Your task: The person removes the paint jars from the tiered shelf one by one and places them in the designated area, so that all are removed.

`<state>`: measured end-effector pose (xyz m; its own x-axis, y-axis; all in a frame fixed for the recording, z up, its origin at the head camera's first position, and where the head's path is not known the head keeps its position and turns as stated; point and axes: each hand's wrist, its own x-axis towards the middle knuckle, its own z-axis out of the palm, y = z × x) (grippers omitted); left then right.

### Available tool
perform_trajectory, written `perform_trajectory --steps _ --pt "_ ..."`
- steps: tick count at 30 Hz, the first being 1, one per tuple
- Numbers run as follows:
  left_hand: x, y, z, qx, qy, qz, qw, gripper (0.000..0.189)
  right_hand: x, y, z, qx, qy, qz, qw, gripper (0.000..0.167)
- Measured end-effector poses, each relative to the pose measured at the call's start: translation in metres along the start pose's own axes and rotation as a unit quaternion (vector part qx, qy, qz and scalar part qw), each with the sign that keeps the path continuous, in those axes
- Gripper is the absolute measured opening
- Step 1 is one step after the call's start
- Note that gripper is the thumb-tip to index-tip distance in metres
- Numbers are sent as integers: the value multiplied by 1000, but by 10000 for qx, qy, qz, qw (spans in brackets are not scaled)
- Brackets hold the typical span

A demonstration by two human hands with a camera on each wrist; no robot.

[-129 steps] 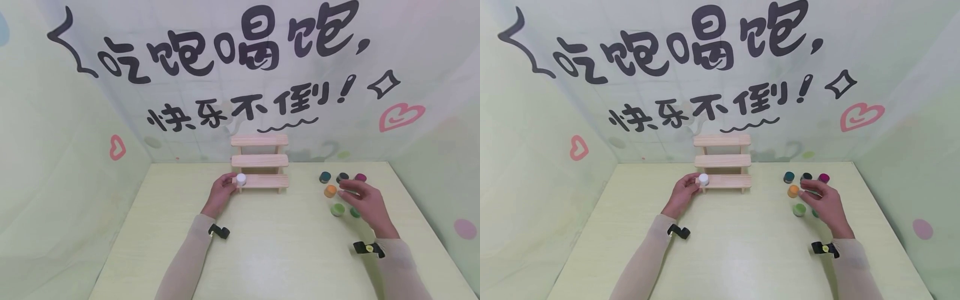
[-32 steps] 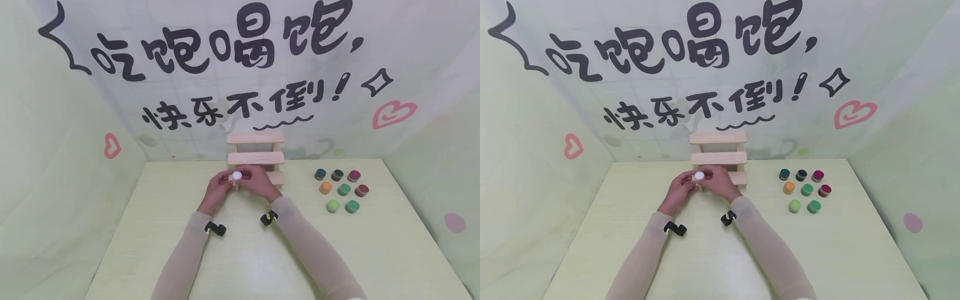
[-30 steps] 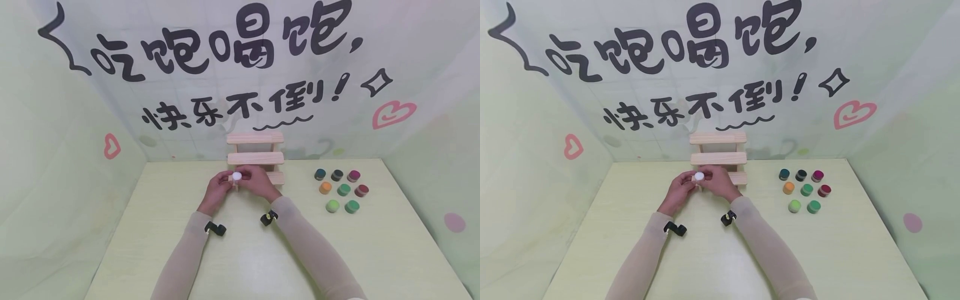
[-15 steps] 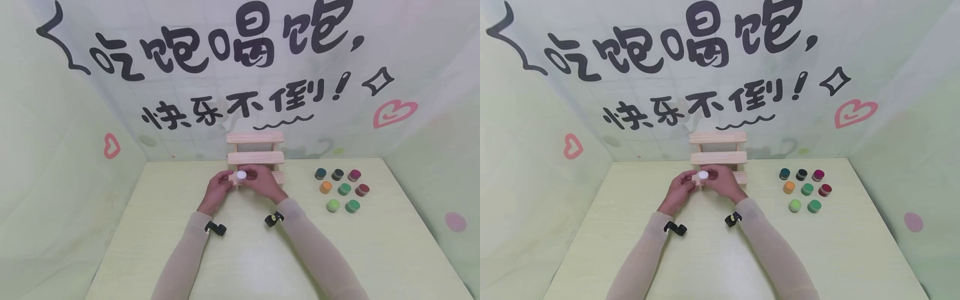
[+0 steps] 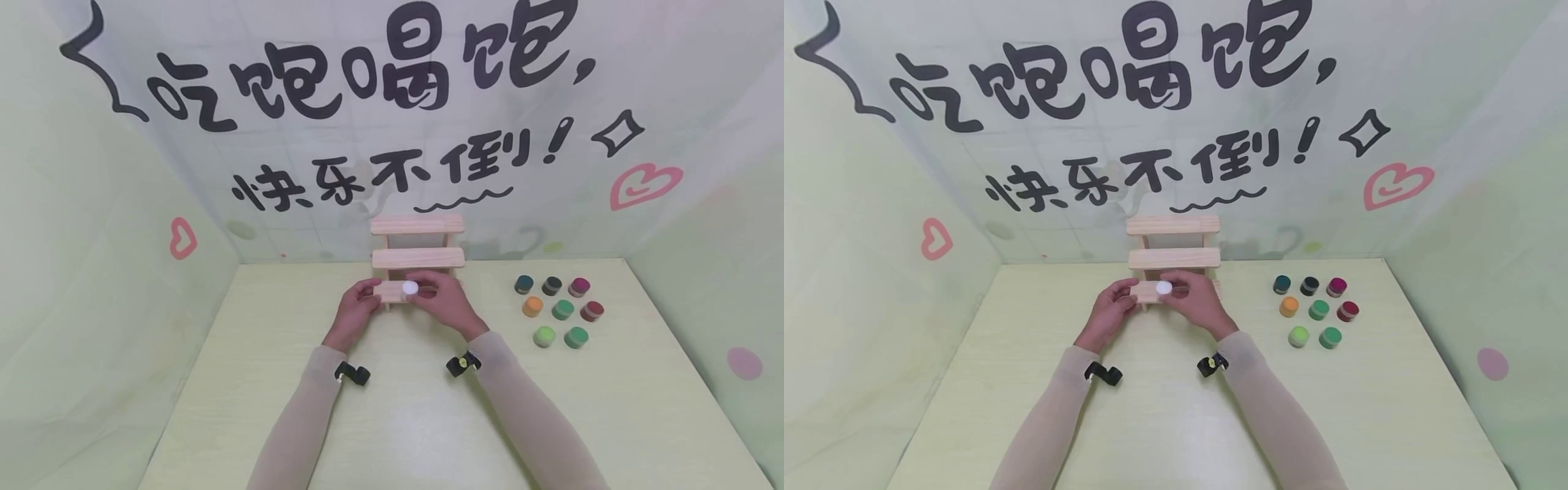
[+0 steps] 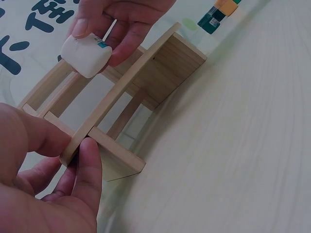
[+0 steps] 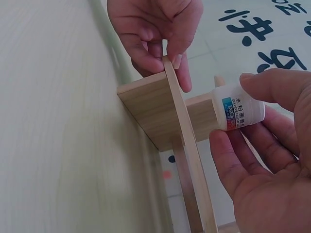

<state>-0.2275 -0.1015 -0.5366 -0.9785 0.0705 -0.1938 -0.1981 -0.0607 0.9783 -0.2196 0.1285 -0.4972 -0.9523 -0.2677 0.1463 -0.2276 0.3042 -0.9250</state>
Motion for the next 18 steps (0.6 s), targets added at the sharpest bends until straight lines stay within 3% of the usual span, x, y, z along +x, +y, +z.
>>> perform_trajectory --steps 18 --pt "0 -2 -1 -140 -52 105 9998 41 -38 -3 -35 180 -18 114 9998 40"
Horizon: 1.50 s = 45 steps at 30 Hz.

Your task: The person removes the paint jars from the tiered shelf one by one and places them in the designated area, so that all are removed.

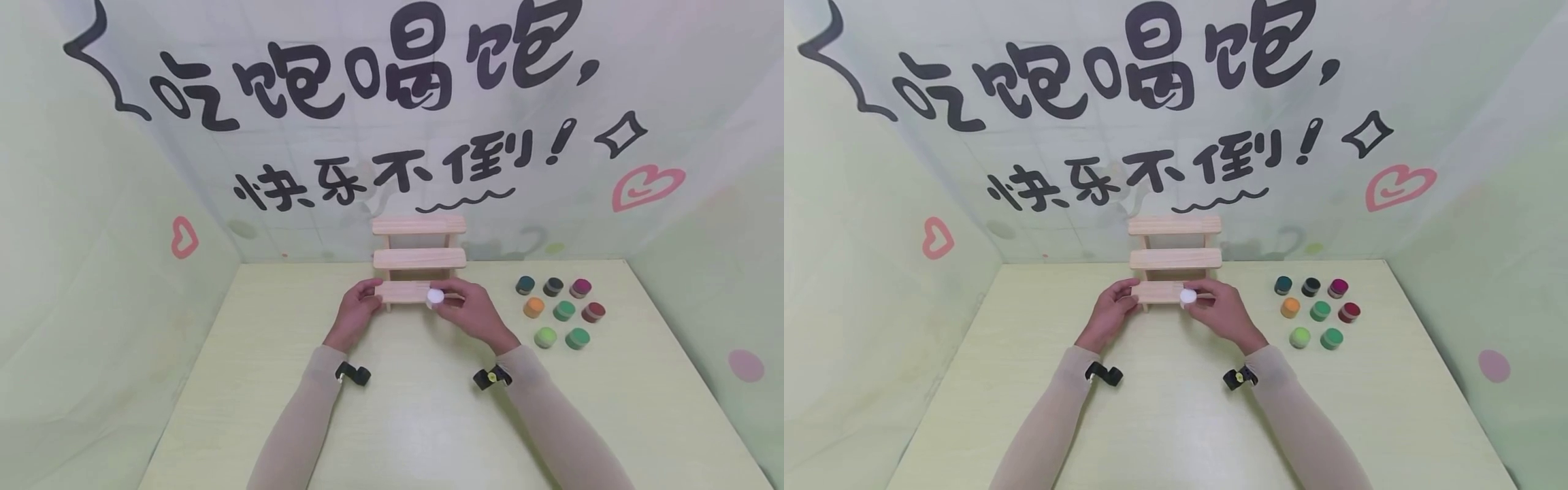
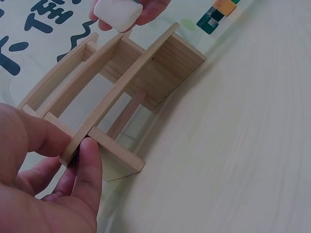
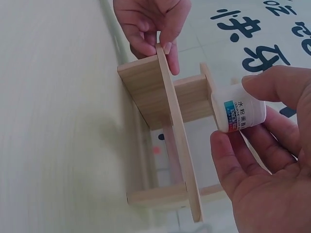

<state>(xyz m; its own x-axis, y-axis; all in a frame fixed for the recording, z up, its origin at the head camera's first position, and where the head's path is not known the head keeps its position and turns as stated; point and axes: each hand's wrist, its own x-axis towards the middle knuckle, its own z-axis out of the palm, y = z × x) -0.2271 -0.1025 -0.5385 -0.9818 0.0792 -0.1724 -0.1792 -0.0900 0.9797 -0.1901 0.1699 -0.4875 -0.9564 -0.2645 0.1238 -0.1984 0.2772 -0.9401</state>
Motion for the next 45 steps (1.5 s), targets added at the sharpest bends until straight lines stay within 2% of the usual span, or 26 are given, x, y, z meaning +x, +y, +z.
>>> perform_trajectory --steps 9,19,23,29,35,45 --pt "-1 1 1 98 2 0 10000 41 -19 7 -23 -146 133 -24 9998 39" --pt "0 1 1 128 32 -31 9999 41 -40 10 -47 -595 349 111 9976 40" --pt "0 2 2 122 31 -45 9999 41 -47 13 -57 -789 402 27 9961 40" --pt "0 1 1 132 34 -62 9999 41 -60 18 -71 -795 552 -172 9952 39" --pt "1 0 1 132 46 -76 9999 41 -74 22 -85 -841 694 -151 9939 38" --pt "1 1 1 149 47 -91 9998 41 -97 27 -114 -1253 1190 -135 9849 38"
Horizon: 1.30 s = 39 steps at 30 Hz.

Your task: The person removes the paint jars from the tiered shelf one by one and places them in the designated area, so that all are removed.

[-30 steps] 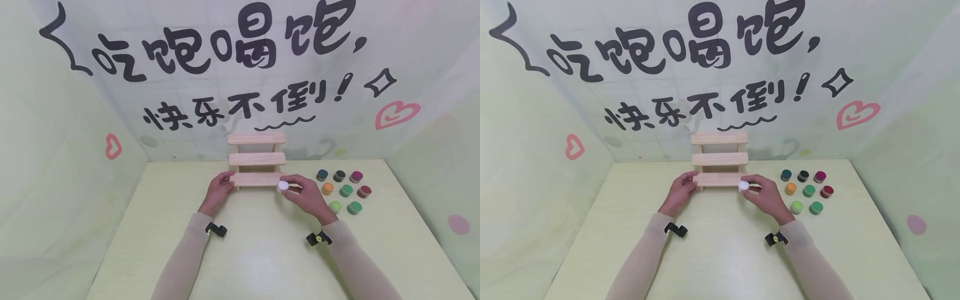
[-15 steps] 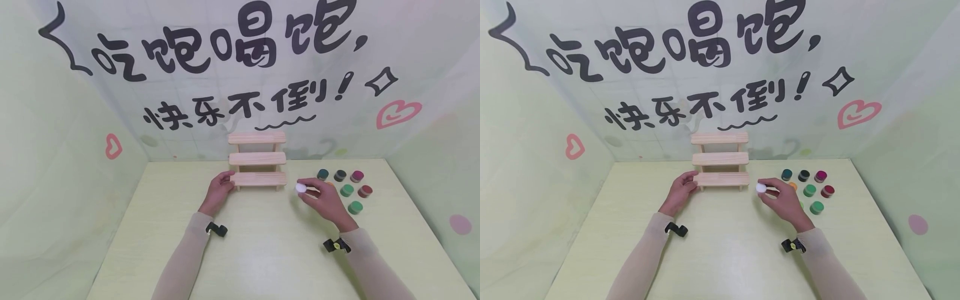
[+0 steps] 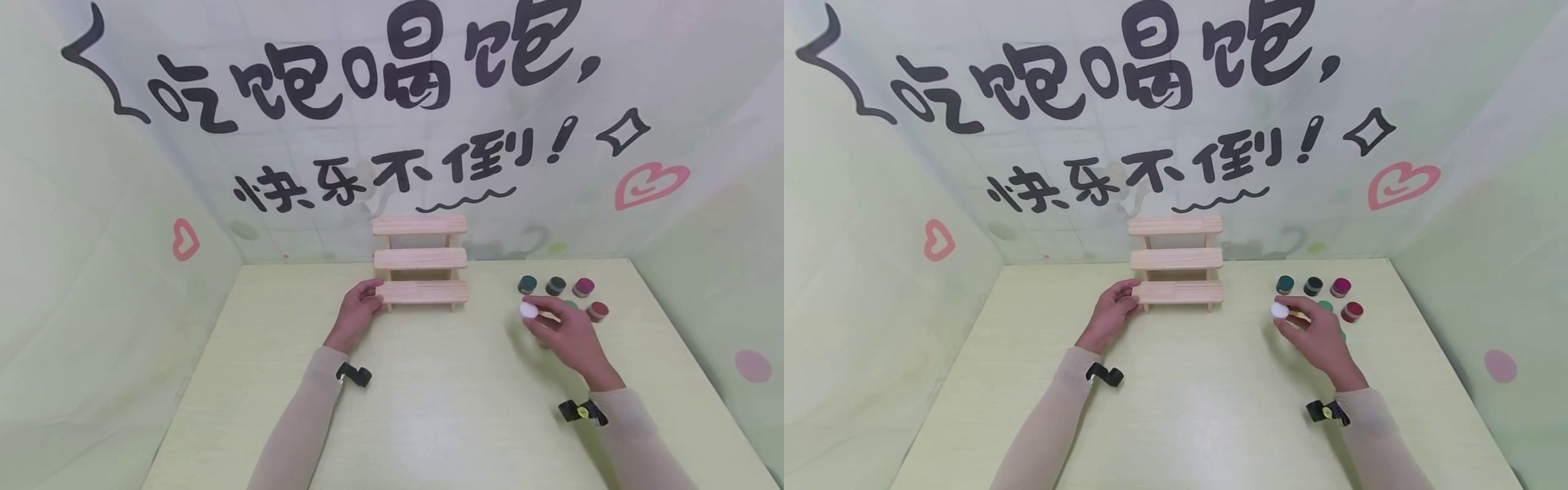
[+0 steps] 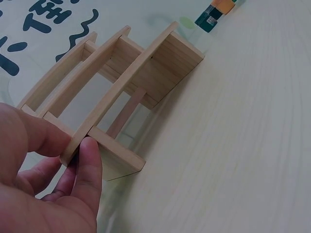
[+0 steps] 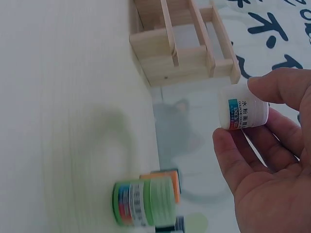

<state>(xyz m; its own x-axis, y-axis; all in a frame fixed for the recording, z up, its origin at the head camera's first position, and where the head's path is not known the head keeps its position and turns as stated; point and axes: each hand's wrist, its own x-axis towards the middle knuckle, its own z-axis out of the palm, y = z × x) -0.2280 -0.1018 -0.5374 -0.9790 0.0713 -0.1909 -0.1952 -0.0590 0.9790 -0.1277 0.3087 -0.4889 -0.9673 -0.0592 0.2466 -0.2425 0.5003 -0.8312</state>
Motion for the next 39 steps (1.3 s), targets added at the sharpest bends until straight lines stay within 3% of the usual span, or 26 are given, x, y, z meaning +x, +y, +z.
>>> perform_trajectory --steps 19,39 --pt "-1 2 1 40 14 -16 10000 41 -22 31 -52 -518 518 604 9955 42" --pt "-2 0 -1 63 -10 42 10000 40 -51 68 -94 -268 1158 1316 9842 46"
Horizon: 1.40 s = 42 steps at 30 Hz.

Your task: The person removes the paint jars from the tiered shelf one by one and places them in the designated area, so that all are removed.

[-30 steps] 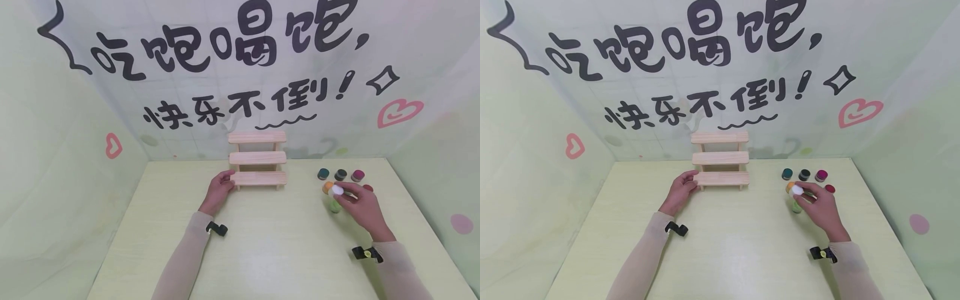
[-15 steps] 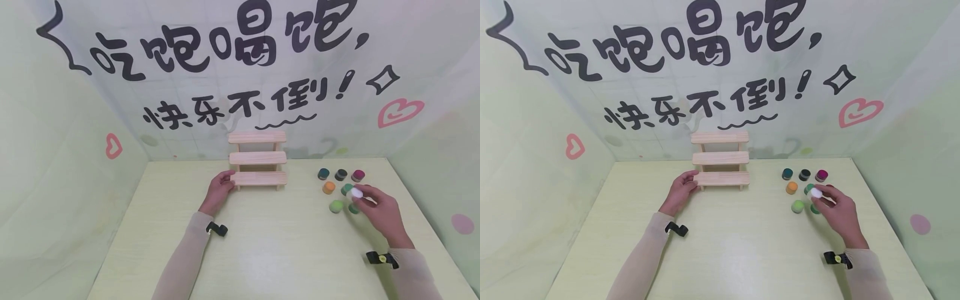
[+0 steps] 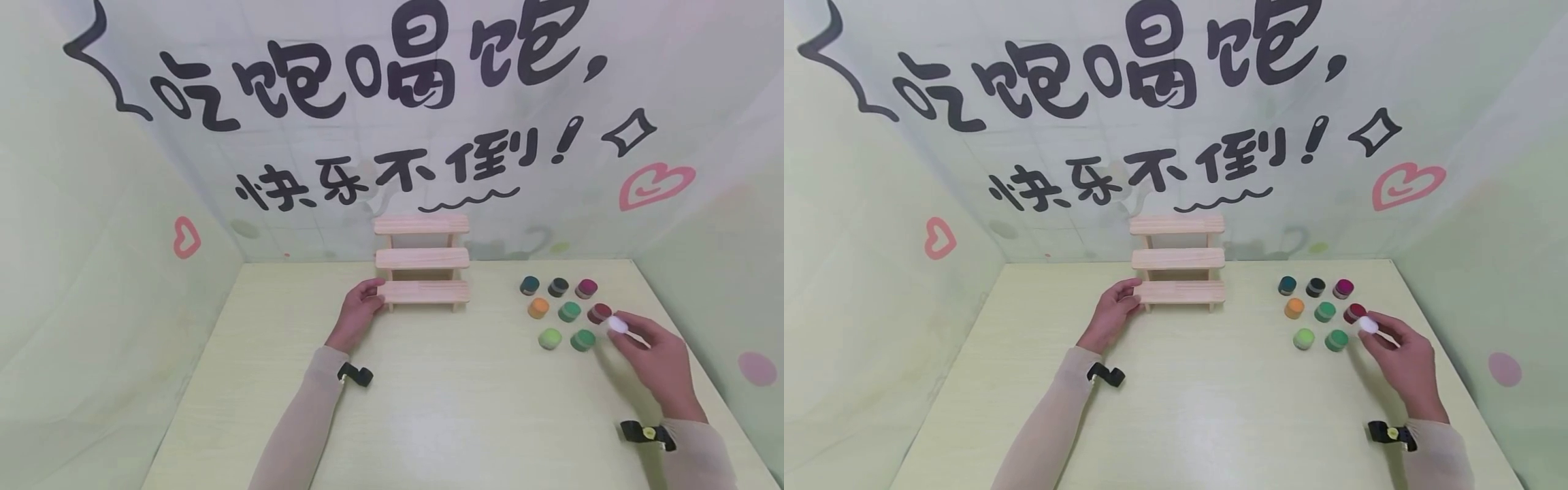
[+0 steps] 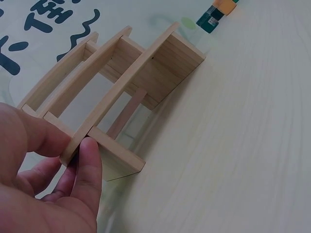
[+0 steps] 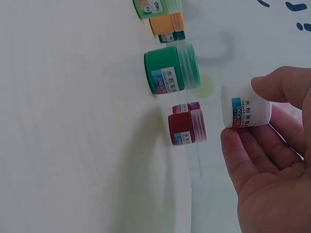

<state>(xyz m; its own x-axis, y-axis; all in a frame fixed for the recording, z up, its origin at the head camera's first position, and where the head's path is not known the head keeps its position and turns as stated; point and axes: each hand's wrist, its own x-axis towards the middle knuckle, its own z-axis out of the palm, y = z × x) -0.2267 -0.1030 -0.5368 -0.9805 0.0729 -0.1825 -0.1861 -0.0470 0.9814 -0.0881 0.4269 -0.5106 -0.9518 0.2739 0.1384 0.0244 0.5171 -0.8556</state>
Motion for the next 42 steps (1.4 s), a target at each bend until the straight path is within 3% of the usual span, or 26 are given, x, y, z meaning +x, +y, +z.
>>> perform_trajectory --steps 9,18,27,35,42 --pt "0 0 0 -17 10 30 10000 40 -5 15 -10 -63 -89 84 9999 48" --pt "-1 -4 0 -28 -7 39 10000 41 -7 26 -13 -769 -457 274 9956 55" --pt "-1 -2 1 -3 -41 54 10000 41 -5 28 -12 -1145 -703 424 9900 61" --pt "-2 -2 1 -14 2 47 10000 41 -4 30 -12 -1186 -677 419 9897 63" --pt "-1 -2 2 -12 6 24 10000 40 -2 29 -17 -916 -524 557 9929 67"
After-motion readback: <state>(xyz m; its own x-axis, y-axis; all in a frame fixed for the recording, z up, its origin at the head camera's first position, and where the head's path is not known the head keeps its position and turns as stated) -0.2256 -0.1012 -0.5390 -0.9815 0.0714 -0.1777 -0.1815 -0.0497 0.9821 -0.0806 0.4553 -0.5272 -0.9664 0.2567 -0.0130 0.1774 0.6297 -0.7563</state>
